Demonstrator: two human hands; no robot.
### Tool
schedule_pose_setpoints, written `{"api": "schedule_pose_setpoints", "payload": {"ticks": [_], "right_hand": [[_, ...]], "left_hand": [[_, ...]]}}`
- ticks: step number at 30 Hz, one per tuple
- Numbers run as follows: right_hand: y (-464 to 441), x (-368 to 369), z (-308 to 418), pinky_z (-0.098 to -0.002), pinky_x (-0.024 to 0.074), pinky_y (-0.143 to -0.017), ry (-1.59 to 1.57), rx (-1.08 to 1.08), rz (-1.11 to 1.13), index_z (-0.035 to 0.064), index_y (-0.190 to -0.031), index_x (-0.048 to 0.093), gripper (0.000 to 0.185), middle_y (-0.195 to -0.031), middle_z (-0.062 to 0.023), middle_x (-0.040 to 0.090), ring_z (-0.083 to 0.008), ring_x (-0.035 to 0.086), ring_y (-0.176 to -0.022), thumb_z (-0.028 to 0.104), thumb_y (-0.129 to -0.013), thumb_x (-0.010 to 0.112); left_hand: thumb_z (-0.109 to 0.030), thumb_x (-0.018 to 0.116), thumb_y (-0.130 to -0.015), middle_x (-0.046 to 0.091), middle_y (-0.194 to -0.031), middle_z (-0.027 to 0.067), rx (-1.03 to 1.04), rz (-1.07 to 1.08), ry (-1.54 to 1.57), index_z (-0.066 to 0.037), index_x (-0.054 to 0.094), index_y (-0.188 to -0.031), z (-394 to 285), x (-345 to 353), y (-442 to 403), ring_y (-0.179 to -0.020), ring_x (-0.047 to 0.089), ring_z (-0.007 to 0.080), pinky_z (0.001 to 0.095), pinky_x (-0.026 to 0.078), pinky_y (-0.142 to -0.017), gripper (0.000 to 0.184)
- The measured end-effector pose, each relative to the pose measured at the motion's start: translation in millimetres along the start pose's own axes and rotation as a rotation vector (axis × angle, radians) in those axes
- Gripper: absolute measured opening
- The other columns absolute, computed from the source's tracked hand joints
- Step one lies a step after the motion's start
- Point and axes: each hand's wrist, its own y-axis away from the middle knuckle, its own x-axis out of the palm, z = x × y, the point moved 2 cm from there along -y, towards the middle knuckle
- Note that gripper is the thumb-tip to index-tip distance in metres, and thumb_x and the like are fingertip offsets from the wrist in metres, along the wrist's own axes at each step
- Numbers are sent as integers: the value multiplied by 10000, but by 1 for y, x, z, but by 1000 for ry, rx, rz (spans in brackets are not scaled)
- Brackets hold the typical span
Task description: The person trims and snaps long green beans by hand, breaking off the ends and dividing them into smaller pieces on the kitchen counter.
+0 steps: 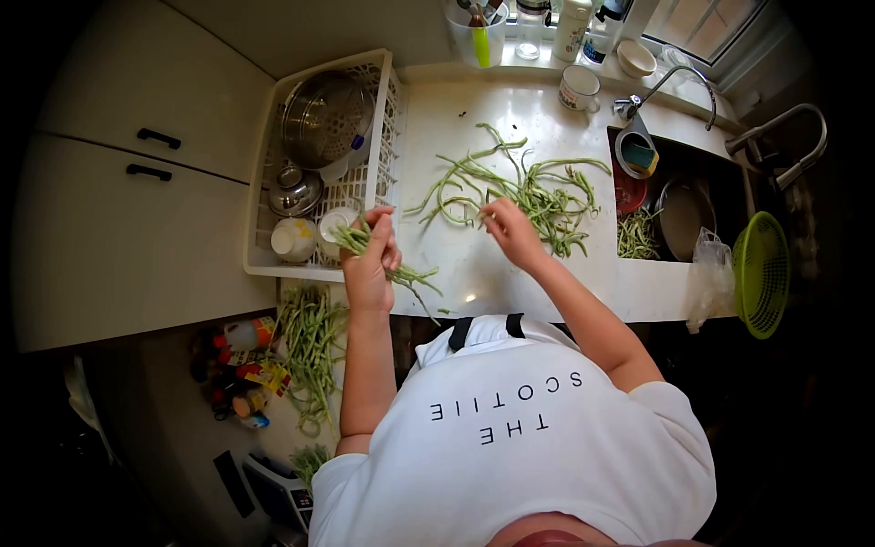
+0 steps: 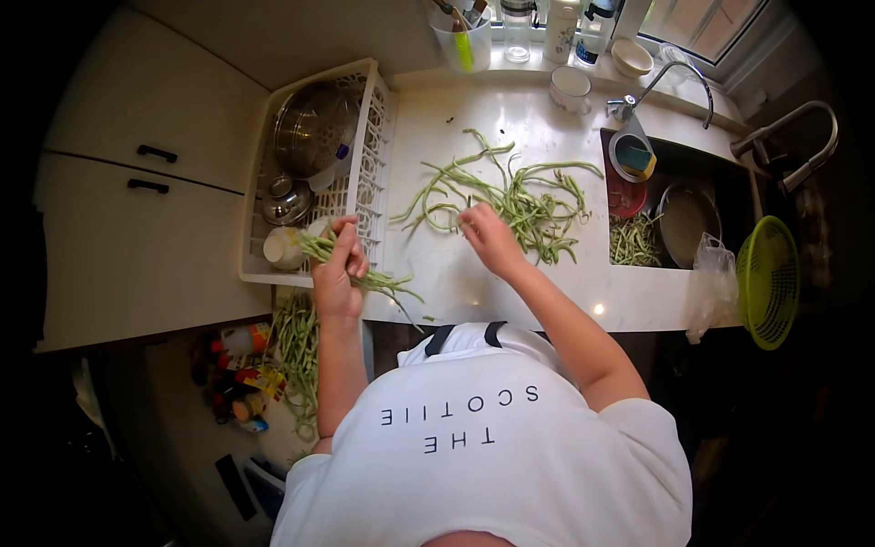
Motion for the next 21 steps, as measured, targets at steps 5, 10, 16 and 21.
{"api": "schedule_pose_setpoints", "payload": {"ticks": [5, 10, 16, 21], "right_hand": [[-6, -69, 76, -301, 525, -783, -1140, 113, -192, 27, -1094, 547, 158, -1056, -71, 606, -153, 647, -885, 153, -1011, 500], [14, -78, 108, -362, 491, -906, -1390, 6, -48, 19, -1115, 550, 174, -1097, -100, 601, -192, 630, -951, 141, -1019, 474], [22, -101, 107, -343, 480, -907, -1241, -67, 3, -1, -1095, 611, 206, -1129, -110, 618, -194, 621, -991, 136, -1012, 481], [13, -123, 120, -339, 490, -844, -717, -81, -245, 45, -1129, 639, 210, -1023, -93, 653, -216, 629, -959, 137, -948, 584]], "left_hand": [[-187, 638, -945, 607, -736, 27, -159, 306, -241, 11, 628, -1048, 30, 42, -2, -464, 364, 26, 183, 294, -433, 223], [-199, 629, -953, 616, -739, 38, -87, 292, -76, 32, 616, -1117, 25, 74, -2, -471, 360, 27, 190, 302, -442, 283], [-172, 601, -966, 617, -768, 26, -66, 360, -57, 11, 624, -1059, 21, 76, -6, -484, 359, 26, 192, 300, -447, 206], [-156, 582, -971, 633, -779, 34, -76, 470, -234, 0, 627, -1066, 16, 82, 0, -500, 363, 7, 181, 284, -443, 187]]}}
